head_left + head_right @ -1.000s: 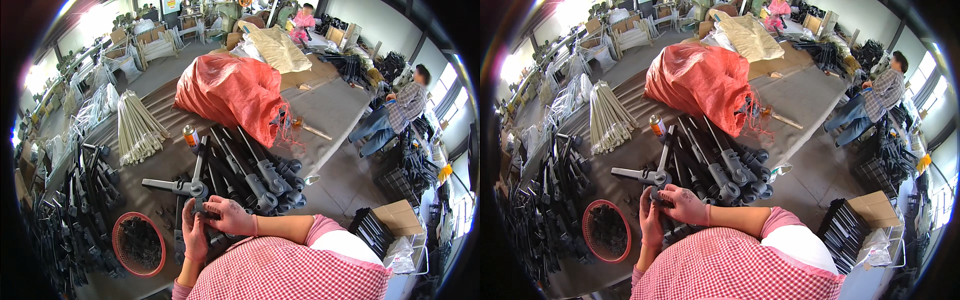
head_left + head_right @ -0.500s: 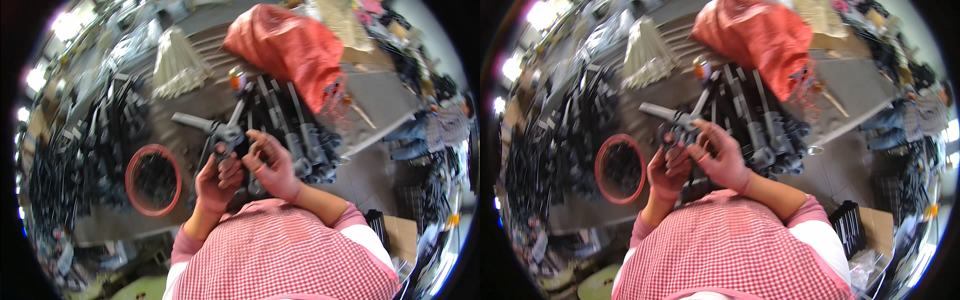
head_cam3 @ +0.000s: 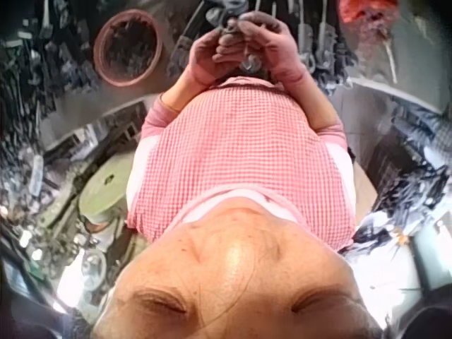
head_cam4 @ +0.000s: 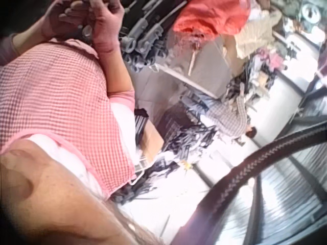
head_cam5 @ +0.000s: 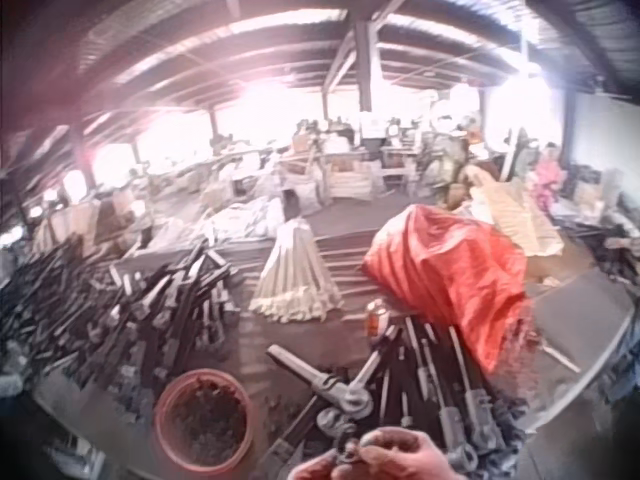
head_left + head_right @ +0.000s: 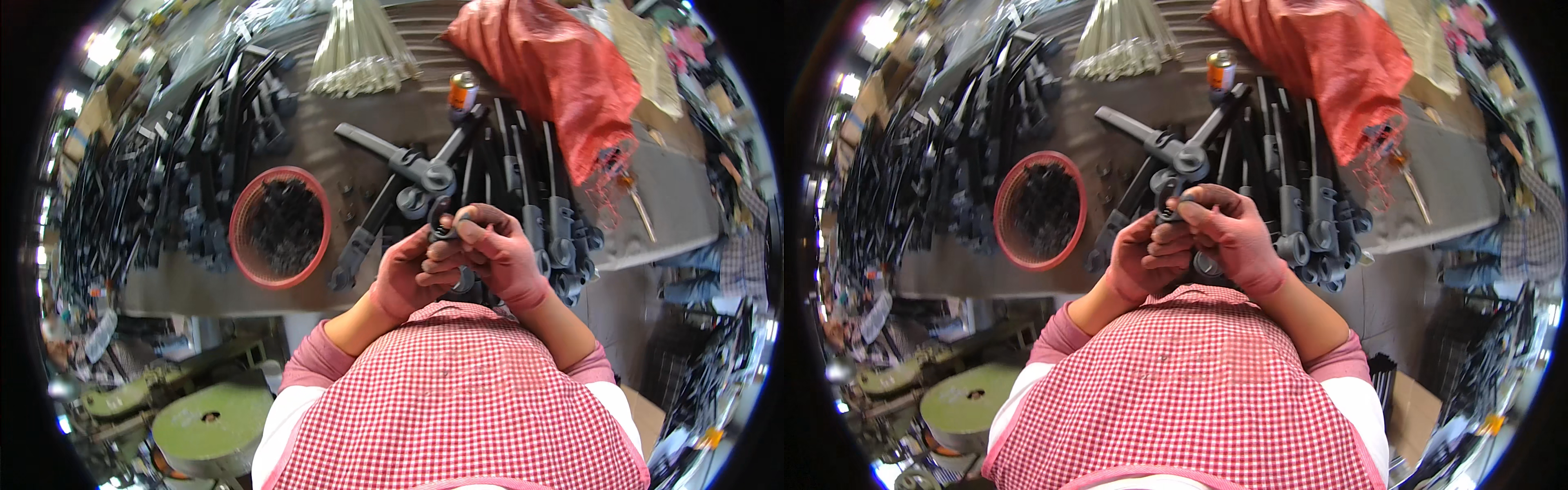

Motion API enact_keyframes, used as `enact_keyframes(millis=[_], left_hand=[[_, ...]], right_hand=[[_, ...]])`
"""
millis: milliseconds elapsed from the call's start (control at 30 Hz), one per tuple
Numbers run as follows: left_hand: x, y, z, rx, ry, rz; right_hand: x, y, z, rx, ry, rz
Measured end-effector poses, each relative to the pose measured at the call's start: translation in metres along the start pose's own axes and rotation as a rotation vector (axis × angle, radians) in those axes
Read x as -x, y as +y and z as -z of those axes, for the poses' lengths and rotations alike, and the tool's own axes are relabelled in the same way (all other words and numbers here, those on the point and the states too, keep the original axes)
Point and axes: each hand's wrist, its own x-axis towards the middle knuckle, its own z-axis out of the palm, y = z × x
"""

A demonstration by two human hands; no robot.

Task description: The person assembles metal components by hand, inserting small parts into larger pieces and using a machine to press them together. They handle multiple parts, place them on a table, and use a green machine to secure the assembly.

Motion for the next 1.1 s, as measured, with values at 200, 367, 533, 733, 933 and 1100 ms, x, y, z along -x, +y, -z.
enact_keyframes(millis=[200,367,533,733,933,1100], left_hand=[[0.047,-0.002,0.021,-0.525,0.257,-0.129],[0.028,0.059,0.052,-0.709,0.414,-0.251],[-0.045,0.214,0.11,-0.386,0.95,-0.697],[-0.109,0.308,0.192,-0.875,1.278,-0.53],[-0.137,0.321,0.214,-0.463,1.219,-0.49],[-0.15,0.317,0.204,-0.561,1.482,-0.562]], right_hand=[[-0.001,0.029,0.018,0.22,0.072,-0.246],[-0.02,0.041,0.062,0.032,0.172,-0.138],[-0.027,0.013,0.13,-0.15,0.051,-0.136],[0.005,-0.02,0.155,-0.154,0.123,-0.203],[0.003,-0.047,0.175,-0.152,0.096,-0.35],[-0.011,-0.049,0.173,-0.222,-0.11,-0.344]])
